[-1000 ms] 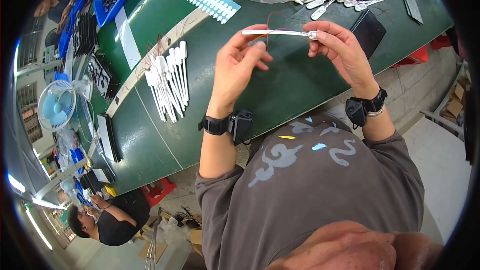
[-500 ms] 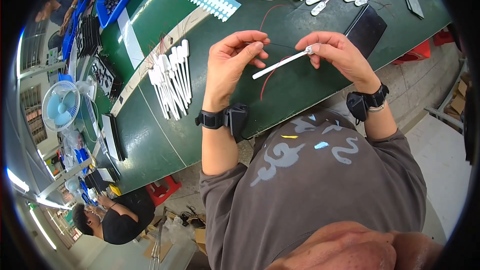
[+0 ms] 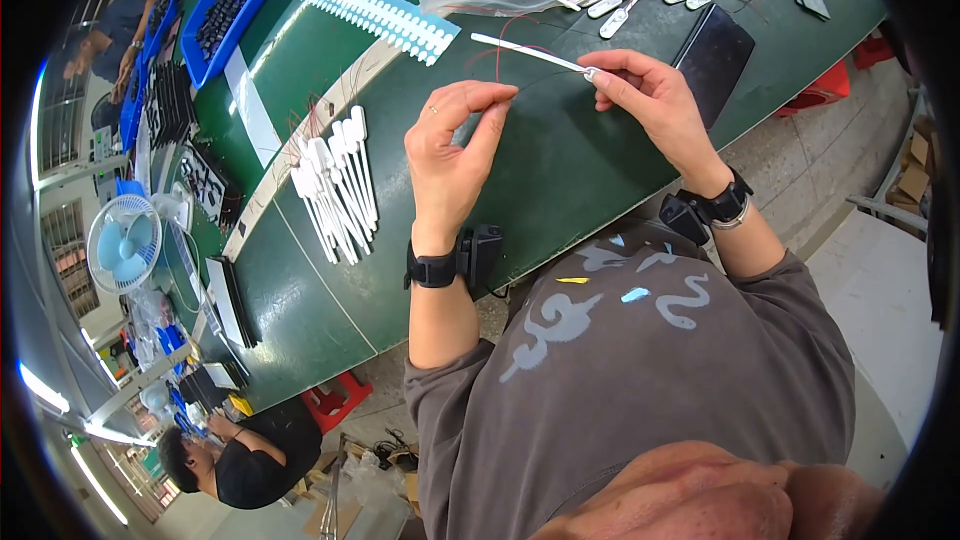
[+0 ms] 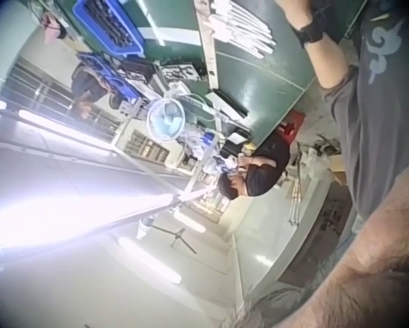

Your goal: The person picks up a white plastic housing and a wire, inserts the wire into the housing, and then aligns and presses a long white plastic rod into the assembly before setting it down.

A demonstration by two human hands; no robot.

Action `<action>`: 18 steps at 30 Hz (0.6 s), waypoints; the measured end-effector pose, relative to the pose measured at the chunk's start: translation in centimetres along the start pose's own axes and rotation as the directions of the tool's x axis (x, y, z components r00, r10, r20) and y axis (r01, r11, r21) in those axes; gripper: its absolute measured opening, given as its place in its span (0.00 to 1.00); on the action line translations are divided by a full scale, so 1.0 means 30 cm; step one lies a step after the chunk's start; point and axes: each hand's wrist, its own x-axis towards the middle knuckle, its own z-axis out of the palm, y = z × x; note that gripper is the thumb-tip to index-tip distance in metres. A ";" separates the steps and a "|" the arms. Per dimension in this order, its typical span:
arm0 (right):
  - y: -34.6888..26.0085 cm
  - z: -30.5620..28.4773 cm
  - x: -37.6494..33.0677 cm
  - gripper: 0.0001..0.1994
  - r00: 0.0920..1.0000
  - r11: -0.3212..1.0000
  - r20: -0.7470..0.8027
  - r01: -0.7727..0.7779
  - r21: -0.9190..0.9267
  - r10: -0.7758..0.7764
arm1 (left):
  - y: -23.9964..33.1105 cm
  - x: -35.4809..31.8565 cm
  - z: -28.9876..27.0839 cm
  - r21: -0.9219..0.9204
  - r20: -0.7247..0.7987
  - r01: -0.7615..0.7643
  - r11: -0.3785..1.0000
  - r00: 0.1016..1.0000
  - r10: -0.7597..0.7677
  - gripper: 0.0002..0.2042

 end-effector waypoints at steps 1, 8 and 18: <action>0.000 0.000 0.001 0.12 1.000 1.000 -0.003 0.000 -0.001 0.000 | 0.002 0.003 0.008 -0.002 0.002 -0.002 1.000 1.000 0.002 0.08; -0.009 -0.008 0.010 0.12 0.957 0.971 0.222 -0.146 -0.188 0.186 | -0.029 0.016 0.027 0.270 -0.112 -0.200 0.942 0.965 0.236 0.08; 0.014 -0.026 0.022 0.15 0.951 0.878 0.187 -0.302 0.371 0.248 | -0.051 0.017 -0.009 -0.281 -0.329 0.190 0.941 0.902 -0.280 0.09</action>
